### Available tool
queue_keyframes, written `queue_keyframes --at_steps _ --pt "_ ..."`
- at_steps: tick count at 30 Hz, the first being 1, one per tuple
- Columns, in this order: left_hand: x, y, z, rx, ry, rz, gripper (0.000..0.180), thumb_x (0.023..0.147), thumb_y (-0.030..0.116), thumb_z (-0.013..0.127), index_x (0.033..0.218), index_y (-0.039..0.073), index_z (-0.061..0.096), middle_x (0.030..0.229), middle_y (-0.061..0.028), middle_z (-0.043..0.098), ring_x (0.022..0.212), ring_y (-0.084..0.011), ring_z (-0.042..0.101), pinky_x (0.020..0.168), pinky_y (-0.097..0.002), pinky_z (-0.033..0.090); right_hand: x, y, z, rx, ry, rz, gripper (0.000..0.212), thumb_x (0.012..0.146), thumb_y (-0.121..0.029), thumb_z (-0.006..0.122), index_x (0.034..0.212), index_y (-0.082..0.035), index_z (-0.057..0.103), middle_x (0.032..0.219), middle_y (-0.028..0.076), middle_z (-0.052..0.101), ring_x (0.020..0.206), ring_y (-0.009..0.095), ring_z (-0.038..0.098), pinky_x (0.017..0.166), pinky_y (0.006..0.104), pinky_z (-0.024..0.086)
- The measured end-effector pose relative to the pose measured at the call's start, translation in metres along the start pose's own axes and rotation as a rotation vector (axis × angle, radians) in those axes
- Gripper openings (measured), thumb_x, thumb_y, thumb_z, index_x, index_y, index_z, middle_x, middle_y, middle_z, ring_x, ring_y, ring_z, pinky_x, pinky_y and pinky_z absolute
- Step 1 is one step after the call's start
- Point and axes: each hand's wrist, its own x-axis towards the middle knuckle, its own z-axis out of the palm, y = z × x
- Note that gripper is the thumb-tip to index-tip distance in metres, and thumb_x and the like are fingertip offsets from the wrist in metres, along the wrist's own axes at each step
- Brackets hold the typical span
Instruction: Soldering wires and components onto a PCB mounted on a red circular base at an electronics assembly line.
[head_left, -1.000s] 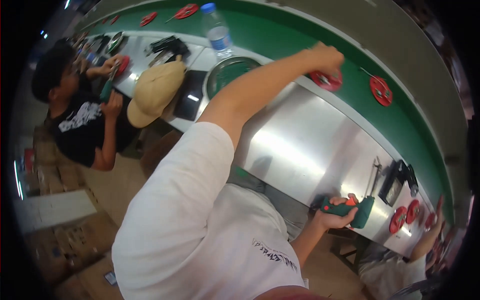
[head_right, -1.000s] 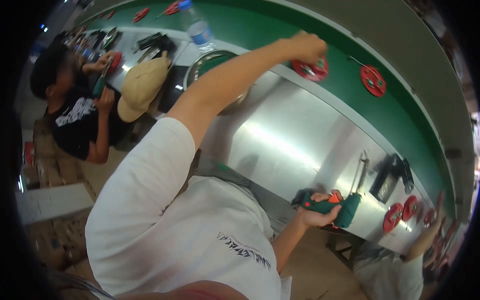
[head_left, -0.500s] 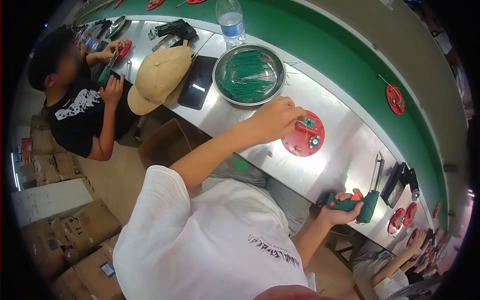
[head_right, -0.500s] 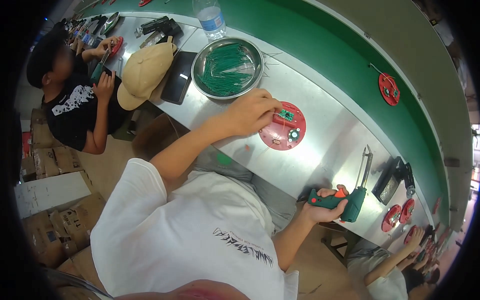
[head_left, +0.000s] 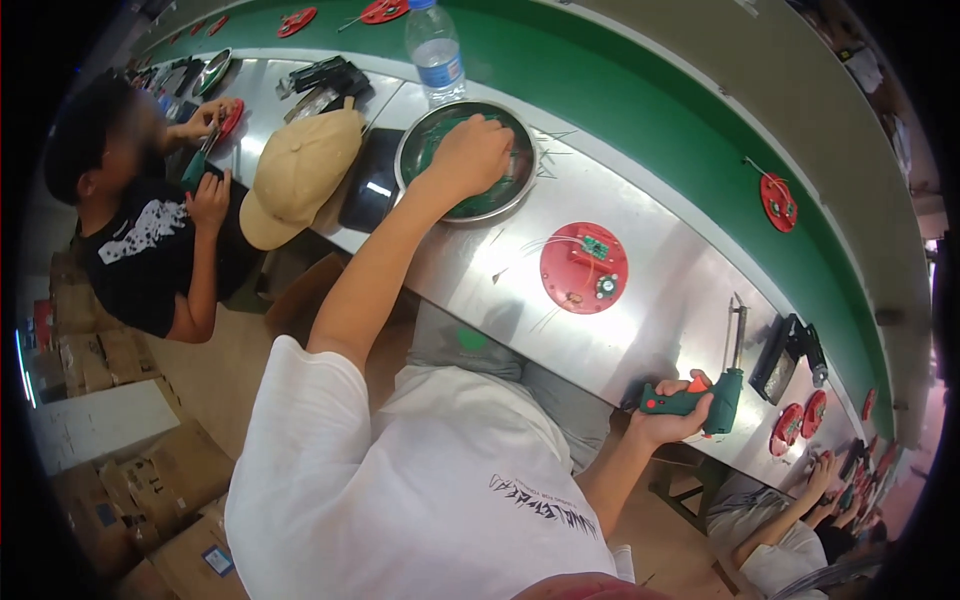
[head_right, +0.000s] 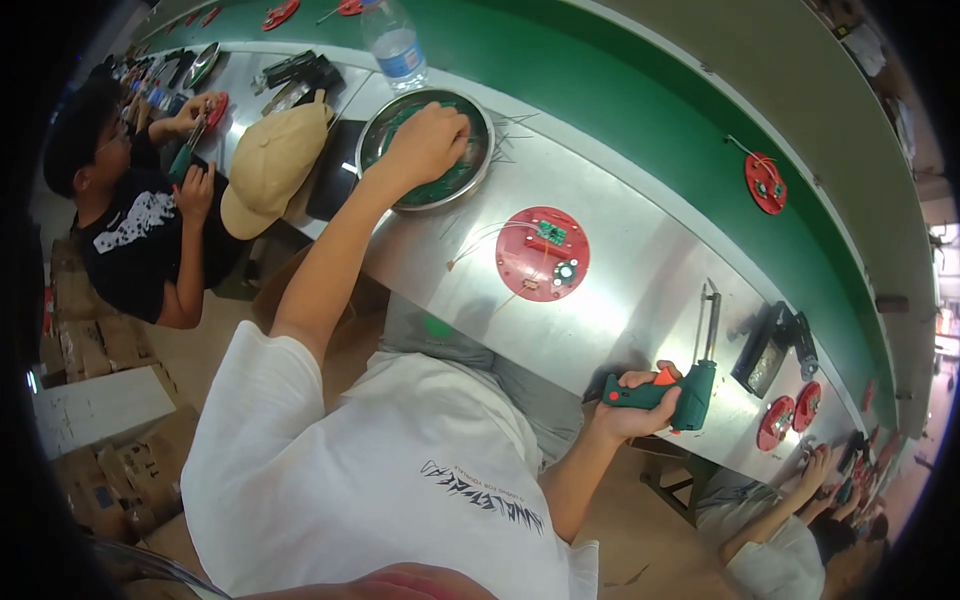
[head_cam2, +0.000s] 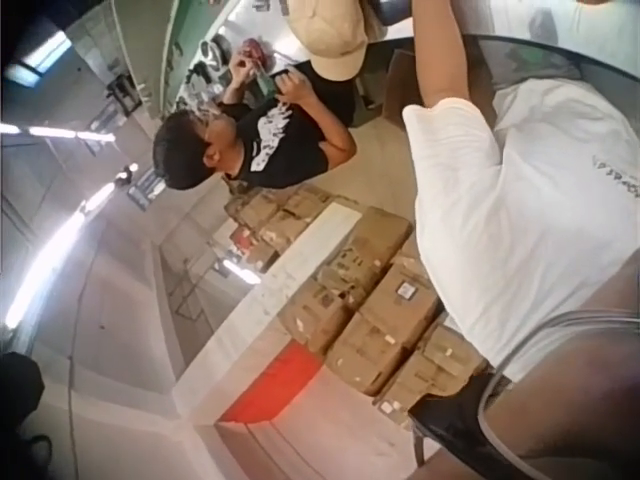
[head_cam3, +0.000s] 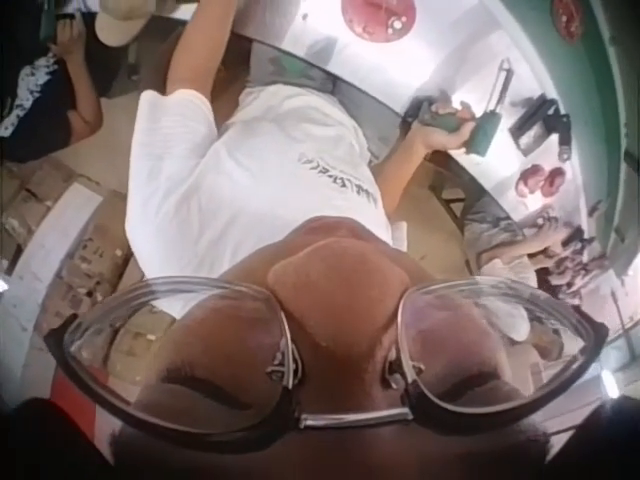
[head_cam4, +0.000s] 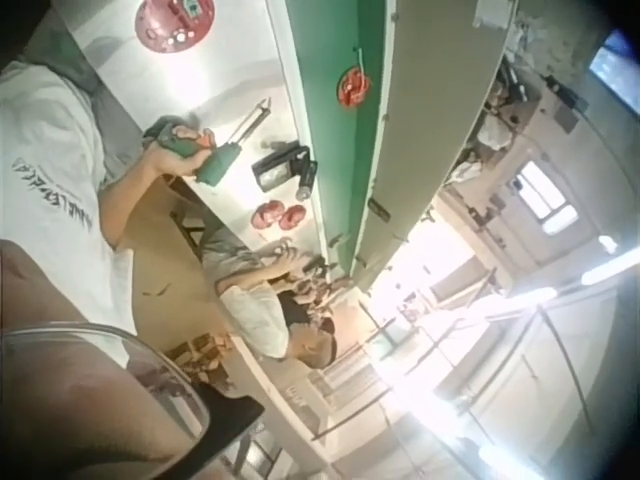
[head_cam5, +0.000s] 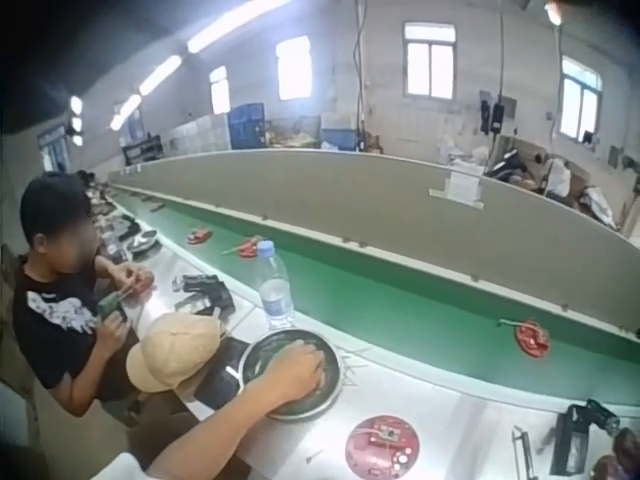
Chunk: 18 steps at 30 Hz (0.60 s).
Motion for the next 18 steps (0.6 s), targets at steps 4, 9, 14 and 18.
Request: queue_keyframes --at_steps 4,9,14,18 --pt "-0.002 0.001 -0.005 -0.193 0.014 -0.079 0.011 0.084 0.013 0.064 0.089 0.003 0.065 0.086 -0.0126 0.063 0.086 -0.0302 0.059 0.077 -0.0420 0.049 -0.001 0.000 -0.008 -0.024 -0.105 0.015 0.041 0.100 -0.038 0.045 0.107 0.000 0.058 0.059 0.004 0.052 0.052 0.015 0.050 0.050 0.0276 0.040" --pt "-0.006 0.042 -0.036 -0.583 0.301 -0.001 0.012 0.089 0.010 0.063 0.094 0.000 0.065 0.092 -0.0145 0.066 0.087 -0.0314 0.063 0.075 -0.0380 0.051 0.005 0.005 -0.015 -0.041 -0.099 0.020 0.040 0.099 -0.036 0.046 0.109 0.000 0.057 0.061 0.006 0.054 0.051 0.016 0.051 0.049 0.0277 0.041" --pt "-0.056 0.131 -0.043 -0.652 0.240 0.003 0.014 0.089 0.006 0.064 0.103 0.002 0.065 0.088 -0.0131 0.065 0.081 -0.0309 0.063 0.072 -0.0391 0.049 0.011 -0.007 -0.016 -0.214 -0.606 -0.098 0.055 0.093 -0.024 0.061 0.134 0.009 0.046 0.112 0.022 0.061 0.059 0.019 0.061 0.052 0.0307 0.052" --pt "-0.070 0.173 0.014 -0.426 0.274 0.043 0.028 0.087 0.012 0.068 0.112 0.003 0.062 0.087 -0.0124 0.062 0.080 -0.0300 0.059 0.073 -0.0426 0.045 0.017 -0.003 -0.003 -0.204 -0.697 -0.064 0.053 0.092 -0.022 0.062 0.132 0.010 0.048 0.111 0.023 0.061 0.060 0.019 0.062 0.052 0.0306 0.052"
